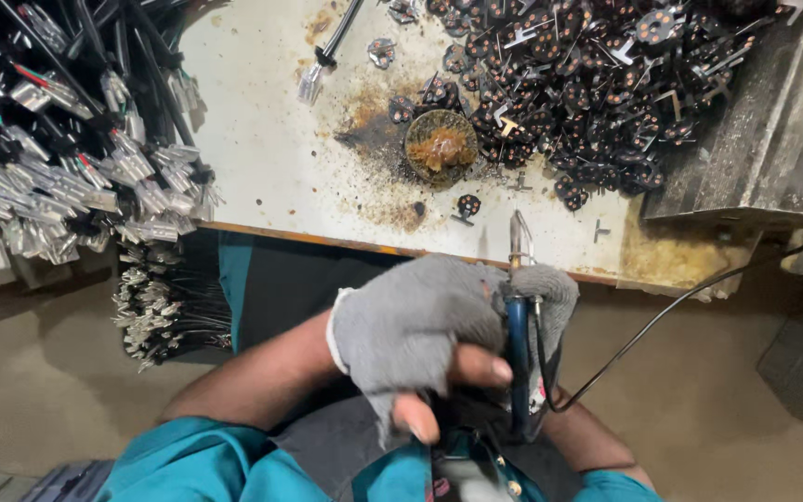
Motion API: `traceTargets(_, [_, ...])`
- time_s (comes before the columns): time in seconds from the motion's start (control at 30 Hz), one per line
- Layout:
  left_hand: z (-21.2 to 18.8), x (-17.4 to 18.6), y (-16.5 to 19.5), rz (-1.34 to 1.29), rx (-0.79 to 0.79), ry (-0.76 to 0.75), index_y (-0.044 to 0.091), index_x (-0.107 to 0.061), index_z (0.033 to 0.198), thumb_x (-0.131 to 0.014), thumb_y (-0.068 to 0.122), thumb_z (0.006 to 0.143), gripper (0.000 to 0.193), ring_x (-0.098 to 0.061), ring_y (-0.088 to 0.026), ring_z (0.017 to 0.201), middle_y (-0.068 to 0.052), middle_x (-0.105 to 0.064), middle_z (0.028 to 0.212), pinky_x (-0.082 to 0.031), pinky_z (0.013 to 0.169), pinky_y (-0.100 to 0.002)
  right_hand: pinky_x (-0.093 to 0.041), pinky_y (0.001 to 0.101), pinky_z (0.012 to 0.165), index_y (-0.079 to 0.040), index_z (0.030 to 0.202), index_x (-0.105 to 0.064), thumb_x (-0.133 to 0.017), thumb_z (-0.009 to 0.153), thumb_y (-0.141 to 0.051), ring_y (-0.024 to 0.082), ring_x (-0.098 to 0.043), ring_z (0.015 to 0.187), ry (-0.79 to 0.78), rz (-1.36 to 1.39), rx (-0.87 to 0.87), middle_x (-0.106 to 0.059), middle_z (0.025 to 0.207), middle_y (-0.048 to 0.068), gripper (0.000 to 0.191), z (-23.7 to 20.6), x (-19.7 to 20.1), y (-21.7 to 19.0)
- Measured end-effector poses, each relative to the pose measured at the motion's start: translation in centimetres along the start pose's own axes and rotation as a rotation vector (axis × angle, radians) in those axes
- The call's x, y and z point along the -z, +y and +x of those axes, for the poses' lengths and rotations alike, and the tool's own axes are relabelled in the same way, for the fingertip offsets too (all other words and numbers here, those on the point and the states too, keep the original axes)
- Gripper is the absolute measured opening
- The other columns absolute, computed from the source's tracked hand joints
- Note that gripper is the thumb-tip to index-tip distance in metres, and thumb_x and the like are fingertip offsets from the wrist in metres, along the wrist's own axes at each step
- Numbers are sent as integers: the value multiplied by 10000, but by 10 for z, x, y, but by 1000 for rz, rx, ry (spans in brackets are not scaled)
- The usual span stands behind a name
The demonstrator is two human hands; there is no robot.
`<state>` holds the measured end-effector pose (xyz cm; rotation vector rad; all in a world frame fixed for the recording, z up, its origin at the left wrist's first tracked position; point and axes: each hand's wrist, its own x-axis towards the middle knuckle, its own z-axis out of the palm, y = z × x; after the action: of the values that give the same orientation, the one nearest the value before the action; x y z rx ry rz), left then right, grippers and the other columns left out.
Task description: The person solders wires to small electrical components at a workbench. They dip wire ends into a flux pot, hold a component in one hand, and apply a soldering iron to join the wire to the component, repeating the cycle and setting finished pieces aside.
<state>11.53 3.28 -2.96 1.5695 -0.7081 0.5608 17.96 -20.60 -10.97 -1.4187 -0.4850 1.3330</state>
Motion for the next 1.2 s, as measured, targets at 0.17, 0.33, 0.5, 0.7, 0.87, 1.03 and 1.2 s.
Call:
traceTargets(0.17, [-20, 0, 6, 240, 182, 15, 121, -669, 1311, -580, 407, 1091, 372, -692, -319, 904, -73, -665, 1020, -536, 801, -435, -499, 296, 940, -85, 1238, -697, -662, 1016, -214, 179, -647, 1038, 88, -25, 43, -693, 1137, 74, 260, 6, -2, -4])
traceTargets(0.33, [-41, 13, 21, 532, 331, 134, 176, -716, 1132, -829, 277, 931, 252, -713, -244, 822, -10, -700, 936, -548, 739, -395, -510, 282, 894, -85, 1190, -727, -646, 1039, -189, 172, -663, 982, 335, -231, 172, -711, 1080, 73, 200, 18, -1, -44])
traceTargets(0.5, [-58, 11, 14, 695, 537, 119, 207, -606, 721, -944, 378, 807, 389, -640, -259, 650, -1, -607, 703, -477, 581, -419, -523, 266, 867, -97, 1193, -750, -629, 1052, -132, 168, -691, 952, 559, -747, 561, -733, 1079, 88, 189, 43, 12, -97])
traceTargets(0.7, [-38, 20, 16, 598, 679, -335, 176, -722, 840, -828, 513, 680, 388, -646, -297, 647, -60, -622, 713, -454, 502, -453, -506, 435, 882, -172, 1126, -805, -794, 825, -87, 322, -649, 965, 613, -1298, 577, -742, 1033, 110, 313, 70, -6, -116])
traceTargets(0.87, [-12, 112, 80, 1432, 676, 325, 105, -731, 899, -803, 256, 1032, 214, -655, -158, 695, -41, -675, 806, -477, 599, -309, -485, 445, 863, -112, 1092, -776, -887, 799, -156, 325, -643, 963, 491, -1109, 643, -718, 997, 114, 316, 79, -13, -118])
traceTargets(1.03, [-45, 189, 64, 1627, 1126, 188, 122, -775, 1001, -780, 350, 1008, 228, -644, -203, 729, -55, -670, 836, -492, 639, -352, -462, 439, 779, -102, 975, -796, -966, 676, -257, 337, -630, 860, 511, -1127, 524, -685, 883, 129, 377, 85, -14, -112])
traceTargets(1.2, [-64, 202, 55, 1416, 1210, 333, 150, -768, 1005, -711, 311, 966, 175, -656, -208, 747, -43, -665, 843, -501, 645, -370, -506, 336, 817, -57, 1090, -774, -932, 786, -365, 254, -672, 937, 489, -888, 569, -720, 970, 84, 461, 79, -12, -115])
